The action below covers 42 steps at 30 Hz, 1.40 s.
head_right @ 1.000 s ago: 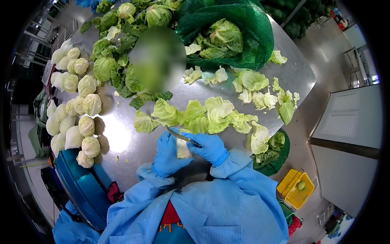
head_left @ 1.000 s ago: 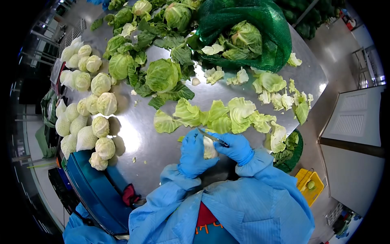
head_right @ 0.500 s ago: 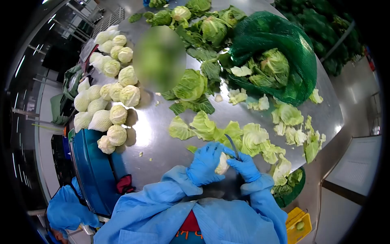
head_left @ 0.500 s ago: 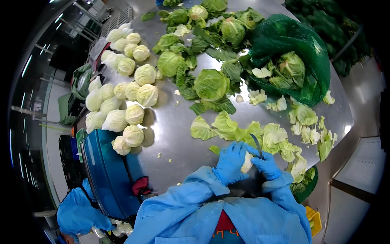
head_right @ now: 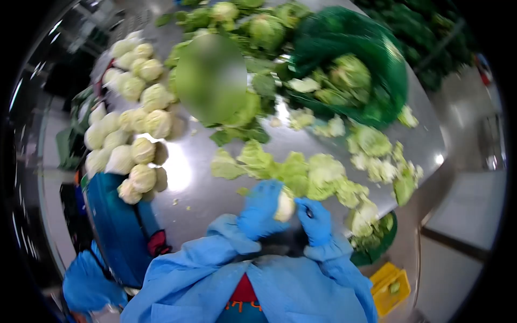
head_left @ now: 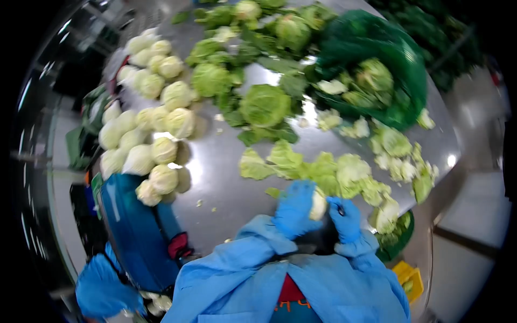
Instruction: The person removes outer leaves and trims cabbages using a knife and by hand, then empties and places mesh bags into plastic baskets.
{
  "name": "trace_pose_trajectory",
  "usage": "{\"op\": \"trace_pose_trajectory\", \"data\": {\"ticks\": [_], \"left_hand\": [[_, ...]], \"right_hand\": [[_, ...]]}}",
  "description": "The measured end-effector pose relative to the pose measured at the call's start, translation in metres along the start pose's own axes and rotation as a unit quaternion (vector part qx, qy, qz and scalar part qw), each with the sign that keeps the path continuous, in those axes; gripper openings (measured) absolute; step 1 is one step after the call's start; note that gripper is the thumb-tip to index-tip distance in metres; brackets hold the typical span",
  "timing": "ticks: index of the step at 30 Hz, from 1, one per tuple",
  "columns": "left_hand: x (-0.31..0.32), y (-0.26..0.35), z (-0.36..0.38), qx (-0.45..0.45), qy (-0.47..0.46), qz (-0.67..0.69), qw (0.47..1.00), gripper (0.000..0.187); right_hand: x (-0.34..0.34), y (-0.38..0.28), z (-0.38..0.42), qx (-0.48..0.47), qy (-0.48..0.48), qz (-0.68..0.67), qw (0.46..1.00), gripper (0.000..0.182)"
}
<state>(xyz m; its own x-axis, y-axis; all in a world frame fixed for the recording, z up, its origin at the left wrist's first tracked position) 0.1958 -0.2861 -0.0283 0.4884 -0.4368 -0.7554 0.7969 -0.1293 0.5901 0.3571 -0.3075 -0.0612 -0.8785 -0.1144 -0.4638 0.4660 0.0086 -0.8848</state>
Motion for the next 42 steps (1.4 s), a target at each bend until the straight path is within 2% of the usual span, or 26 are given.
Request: {"op": "trace_pose_trajectory", "data": {"ticks": [2, 4, 7, 10, 13, 14, 15, 16, 19, 22, 25, 28, 31, 34, 36, 38, 40, 42], "left_hand": [[-0.005, -0.004, 0.003, 0.032, 0.019, -0.003, 0.999, 0.102], [-0.01, -0.006, 0.008, 0.061, 0.026, 0.014, 0.998, 0.103], [-0.011, -0.005, 0.014, 0.093, 0.045, 0.014, 0.995, 0.103], [-0.011, -0.006, 0.016, 0.101, 0.061, 0.01, 0.993, 0.102], [-0.012, -0.005, 0.016, 0.103, 0.072, 0.007, 0.992, 0.101], [-0.012, -0.004, 0.016, 0.103, 0.074, 0.006, 0.992, 0.101], [-0.008, -0.006, 0.014, 0.096, 0.065, 0.019, 0.993, 0.101], [-0.003, -0.008, 0.011, 0.089, 0.054, 0.03, 0.994, 0.101], [-0.005, -0.005, 0.009, 0.088, 0.073, 0.017, 0.993, 0.1], [-0.013, 0.002, 0.008, 0.1, 0.074, 0.009, 0.992, 0.097], [-0.012, 0.008, 0.009, 0.099, 0.051, -0.008, 0.994, 0.098], [-0.011, 0.003, 0.008, 0.076, 0.05, -0.007, 0.996, 0.102], [-0.008, -0.008, 0.009, 0.07, 0.06, 0.009, 0.996, 0.103], [-0.009, -0.004, 0.009, 0.076, 0.055, 0.005, 0.996, 0.103], [-0.009, -0.003, 0.008, 0.077, 0.048, 0.004, 0.996, 0.103], [-0.007, -0.005, 0.008, 0.074, 0.046, 0.013, 0.996, 0.103], [-0.007, -0.007, 0.009, 0.074, 0.059, 0.014, 0.995, 0.102], [-0.007, -0.006, 0.008, 0.074, 0.067, 0.014, 0.995, 0.102]], "right_hand": [[0.008, 0.036, 0.005, 0.125, -0.002, -0.161, 0.979, 0.022], [0.017, 0.031, 0.002, 0.231, -0.045, -0.298, 0.925, 0.025], [0.03, 0.013, -0.015, 0.183, -0.097, -0.25, 0.946, 0.041], [0.059, 0.024, -0.023, 0.157, -0.137, -0.3, 0.931, 0.042], [0.054, 0.003, -0.029, 0.105, -0.14, -0.333, 0.927, 0.037], [0.043, -0.013, -0.029, 0.038, -0.151, -0.186, 0.97, 0.035], [0.034, -0.028, -0.027, -0.03, -0.159, -0.033, 0.986, 0.033], [0.033, -0.042, -0.023, -0.099, -0.162, 0.118, 0.975, 0.031], [0.036, -0.033, -0.02, -0.089, -0.14, 0.192, 0.967, 0.027], [0.03, -0.037, -0.017, -0.117, -0.124, 0.145, 0.975, 0.019], [0.02, -0.015, -0.011, -0.055, -0.071, -0.065, 0.994, 0.015], [0.021, 0.004, -0.007, 0.027, -0.108, -0.237, 0.965, 0.016], [0.027, 0.029, 0.001, 0.272, -0.125, -0.3, 0.906, 0.018], [0.037, 0.012, -0.013, 0.217, -0.128, -0.312, 0.916, 0.024], [0.044, -0.001, -0.019, 0.212, -0.164, -0.373, 0.888, 0.029], [0.042, -0.009, -0.024, 0.139, -0.187, -0.314, 0.92, 0.034], [0.039, -0.01, -0.02, -0.004, -0.191, -0.124, 0.974, 0.039], [0.035, -0.01, -0.015, -0.037, -0.171, 0.008, 0.985, 0.035]]}}
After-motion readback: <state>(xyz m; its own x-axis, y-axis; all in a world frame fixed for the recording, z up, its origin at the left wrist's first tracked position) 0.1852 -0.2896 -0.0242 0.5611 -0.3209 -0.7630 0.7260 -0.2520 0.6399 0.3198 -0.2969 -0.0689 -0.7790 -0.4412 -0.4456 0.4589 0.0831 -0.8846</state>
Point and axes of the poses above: each hand's wrist, its own z-axis away from the middle knuckle, its own x-axis out of the palm, y = z × x, the point moved 10 cm from there along -z, towards the middle knuckle, and after that the axes turned 6 degrees about -y, right-handed, at the moved point
